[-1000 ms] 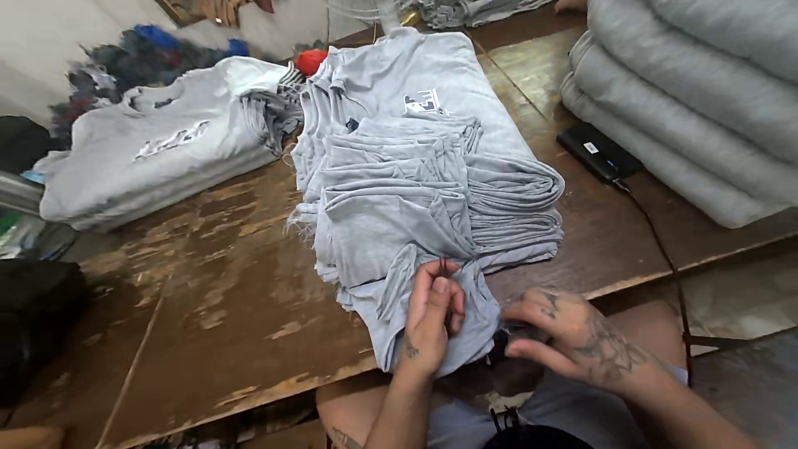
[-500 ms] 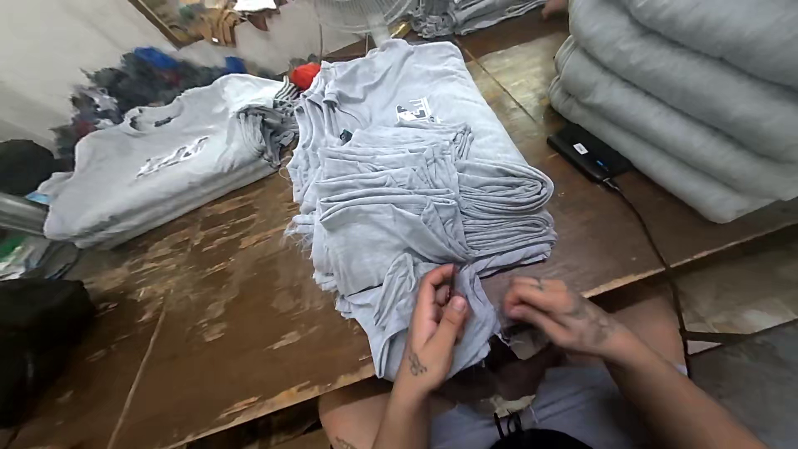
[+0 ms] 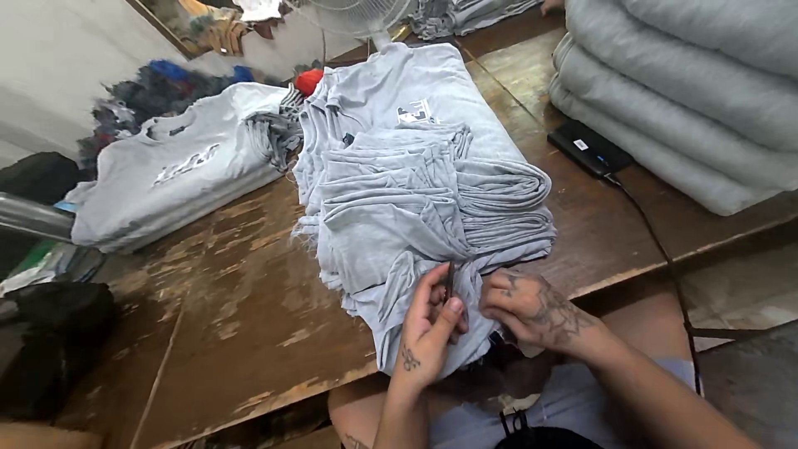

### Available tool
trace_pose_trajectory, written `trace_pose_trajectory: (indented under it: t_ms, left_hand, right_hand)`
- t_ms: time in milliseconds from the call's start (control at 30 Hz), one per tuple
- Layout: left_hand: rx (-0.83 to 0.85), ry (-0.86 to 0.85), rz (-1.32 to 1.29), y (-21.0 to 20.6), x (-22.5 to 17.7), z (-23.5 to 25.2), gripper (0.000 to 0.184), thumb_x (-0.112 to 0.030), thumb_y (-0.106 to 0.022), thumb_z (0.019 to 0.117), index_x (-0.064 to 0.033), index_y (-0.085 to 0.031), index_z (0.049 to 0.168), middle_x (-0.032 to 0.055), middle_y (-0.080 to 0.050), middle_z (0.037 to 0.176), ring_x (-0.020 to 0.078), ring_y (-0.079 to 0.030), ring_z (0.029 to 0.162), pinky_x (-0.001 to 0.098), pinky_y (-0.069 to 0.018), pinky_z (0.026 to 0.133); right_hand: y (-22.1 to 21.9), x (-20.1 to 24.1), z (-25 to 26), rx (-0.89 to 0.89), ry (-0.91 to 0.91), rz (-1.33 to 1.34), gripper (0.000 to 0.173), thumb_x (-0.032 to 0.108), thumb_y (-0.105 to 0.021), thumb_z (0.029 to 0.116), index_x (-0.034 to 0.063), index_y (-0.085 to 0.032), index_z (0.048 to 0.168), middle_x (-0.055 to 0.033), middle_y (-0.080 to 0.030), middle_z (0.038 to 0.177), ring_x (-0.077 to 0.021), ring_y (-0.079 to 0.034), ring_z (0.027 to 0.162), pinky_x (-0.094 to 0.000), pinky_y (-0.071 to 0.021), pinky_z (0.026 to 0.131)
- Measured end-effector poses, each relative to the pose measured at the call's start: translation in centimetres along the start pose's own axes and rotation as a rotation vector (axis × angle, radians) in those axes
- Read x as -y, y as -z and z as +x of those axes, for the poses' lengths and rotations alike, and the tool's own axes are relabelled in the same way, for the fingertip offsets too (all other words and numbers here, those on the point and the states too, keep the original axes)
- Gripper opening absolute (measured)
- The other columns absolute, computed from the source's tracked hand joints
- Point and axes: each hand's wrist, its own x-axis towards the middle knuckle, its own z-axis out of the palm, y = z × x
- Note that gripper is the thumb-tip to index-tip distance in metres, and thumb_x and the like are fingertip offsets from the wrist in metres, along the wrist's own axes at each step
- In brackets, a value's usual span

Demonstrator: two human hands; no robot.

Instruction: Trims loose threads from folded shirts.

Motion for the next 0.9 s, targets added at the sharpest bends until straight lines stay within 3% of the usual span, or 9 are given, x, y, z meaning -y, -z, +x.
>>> trace_pose_trajectory:
  t_ms: [167,233,300,367,500,667,733,800,900]
  left_hand:
    - [-0.008,0.028,0.019,0.1,-0.3,-0.1,0.051,-0.017,-0.05,0.1031,0.0105,-0.036,0.144,-0.0038,-0.064,0.087,0.0029,-0.06,0.064,0.0202,-0.0524,0.054]
    - [-0.009,0.036,0.019,0.0,-0.3,0.0,0.051,-0.016,-0.05,0.1027,0.0113,-0.036,0.143,-0.0047,-0.064,0.086,0.0023,-0.06,0.064,0.0198,-0.0521,0.053]
    - [-0.008,0.037,0.011,-0.1,-0.3,0.3,0.05,-0.014,-0.05,0.1017,0.0115,-0.036,0.143,-0.0052,-0.064,0.085,0.002,-0.06,0.063,0.0192,-0.0515,0.052]
    - [-0.012,0.04,0.02,-0.4,-0.3,0.4,0.05,-0.013,-0.049,0.1014,0.0109,-0.036,0.143,-0.0049,-0.063,0.085,0.0024,-0.06,0.063,0.0191,-0.0511,0.051]
    - [-0.019,0.045,0.044,-0.3,-0.4,0.3,0.051,-0.014,-0.049,0.1022,0.0103,-0.036,0.145,-0.0032,-0.064,0.086,0.0038,-0.061,0.063,0.0206,-0.0519,0.051]
    - [-0.028,0.051,0.03,-0.4,-0.5,0.3,0.05,-0.012,-0.049,0.1018,0.0101,-0.035,0.145,-0.0034,-0.063,0.085,0.004,-0.061,0.063,0.0205,-0.0522,0.051]
    - [-0.03,0.048,0.025,-0.3,-0.5,0.3,0.05,-0.013,-0.049,0.1022,0.0101,-0.035,0.145,-0.0036,-0.064,0.085,0.0042,-0.062,0.063,0.0206,-0.0527,0.051]
    - [-0.03,0.041,0.014,-0.2,-0.5,0.1,0.05,-0.014,-0.049,0.1027,0.0107,-0.035,0.145,-0.0034,-0.064,0.086,0.0041,-0.062,0.063,0.0205,-0.0528,0.051]
    - [-0.026,0.04,0.019,0.0,-0.4,0.1,0.05,-0.013,-0.048,0.1027,0.0117,-0.035,0.145,-0.0032,-0.063,0.086,0.0036,-0.061,0.063,0.0199,-0.0518,0.051]
  right_hand:
    - [2.7,-1.0,-1.7,0.041,-0.043,0.148,0.038,0.024,-0.045,0.1069,0.0018,-0.062,0.082,-0.0121,-0.061,0.079,-0.0173,-0.061,0.076,-0.0279,-0.0495,0.07]
    - [2.8,-0.5,-1.5,0.05,-0.057,0.112,0.039,0.027,-0.049,0.105,0.0024,-0.065,0.079,-0.012,-0.063,0.074,-0.0183,-0.062,0.07,-0.0302,-0.0493,0.064]
    - [2.5,0.2,-0.8,0.043,-0.063,0.01,0.029,0.025,-0.056,0.1012,0.0063,-0.076,0.092,-0.0116,-0.071,0.083,-0.0207,-0.069,0.074,-0.0335,-0.056,0.066]
    - [1.6,0.4,-0.2,0.042,-0.06,-0.044,0.021,0.022,-0.062,0.0976,0.0096,-0.08,0.102,-0.0124,-0.074,0.091,-0.0239,-0.072,0.077,-0.0371,-0.0591,0.069]
    - [0.1,0.4,0.6,0.052,0.028,-0.125,0.014,0.015,-0.065,0.0916,0.0082,-0.077,0.089,-0.0117,-0.07,0.083,-0.0252,-0.069,0.07,-0.0389,-0.0566,0.058]
    - [-0.9,0.6,0.6,0.03,0.124,-0.192,0.012,0.006,-0.054,0.0903,0.0043,-0.065,0.085,-0.0137,-0.065,0.083,-0.0279,-0.068,0.073,-0.039,-0.0559,0.06]
    - [0.3,0.4,0.0,0.037,0.055,-0.083,0.019,0.011,-0.048,0.0975,0.0027,-0.063,0.089,-0.015,-0.063,0.087,-0.027,-0.066,0.076,-0.0374,-0.0562,0.064]
    - [1.8,0.0,-1.0,0.057,-0.027,0.061,0.03,0.021,-0.041,0.1072,0.0022,-0.061,0.094,-0.0144,-0.062,0.092,-0.0224,-0.063,0.085,-0.032,-0.0545,0.075]
    - [3.1,-0.6,-2.2,0.053,-0.074,0.173,0.035,0.03,-0.042,0.1098,0.003,-0.059,0.095,-0.0115,-0.061,0.091,-0.0138,-0.061,0.087,-0.0229,-0.0509,0.078]
